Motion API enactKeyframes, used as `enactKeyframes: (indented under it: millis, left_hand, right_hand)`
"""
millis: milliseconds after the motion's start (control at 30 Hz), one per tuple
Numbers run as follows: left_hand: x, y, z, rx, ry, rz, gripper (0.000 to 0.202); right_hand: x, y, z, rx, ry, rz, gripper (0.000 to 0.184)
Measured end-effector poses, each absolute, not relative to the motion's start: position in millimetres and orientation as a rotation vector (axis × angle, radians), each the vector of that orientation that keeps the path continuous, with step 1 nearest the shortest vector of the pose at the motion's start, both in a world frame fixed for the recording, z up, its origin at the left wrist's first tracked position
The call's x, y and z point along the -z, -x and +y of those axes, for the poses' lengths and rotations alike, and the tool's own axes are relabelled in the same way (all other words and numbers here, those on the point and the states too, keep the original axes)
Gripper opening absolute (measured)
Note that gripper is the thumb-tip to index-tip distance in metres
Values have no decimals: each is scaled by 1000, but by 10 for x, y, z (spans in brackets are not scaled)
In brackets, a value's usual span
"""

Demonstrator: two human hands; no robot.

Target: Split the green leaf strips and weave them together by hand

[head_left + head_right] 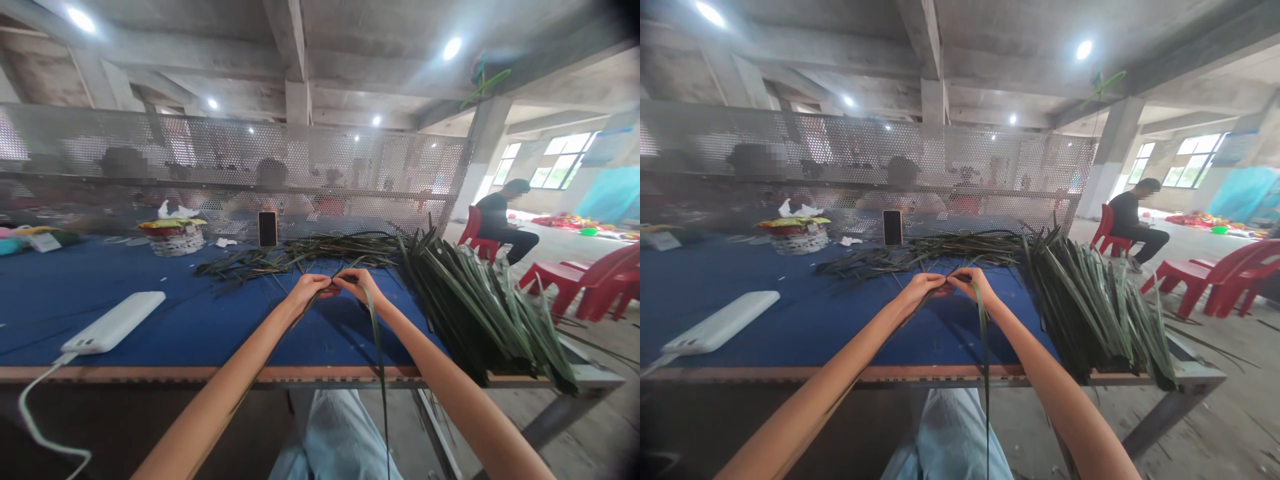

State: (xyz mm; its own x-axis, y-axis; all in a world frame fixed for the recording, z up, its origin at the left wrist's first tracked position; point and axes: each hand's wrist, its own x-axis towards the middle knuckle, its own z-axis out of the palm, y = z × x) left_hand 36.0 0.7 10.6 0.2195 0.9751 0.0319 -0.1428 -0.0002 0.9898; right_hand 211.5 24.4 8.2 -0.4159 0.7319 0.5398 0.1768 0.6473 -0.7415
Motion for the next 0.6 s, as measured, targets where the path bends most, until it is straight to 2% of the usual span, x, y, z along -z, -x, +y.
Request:
enactKeyframes:
  millis: [200, 467, 600]
  left_hand:
    - [-35, -329, 70, -1096, -1051, 904, 5]
    - [-4, -366, 57, -1134, -987, 921, 12]
    - [-12, -377, 46, -1135, -1013, 919, 7]
  right_hand:
    - [-40, -2100, 297, -760, 729, -1936, 32]
    - [41, -2094, 410, -836, 722, -1868, 36]
    - [60, -2094, 443, -831, 754, -1840, 39]
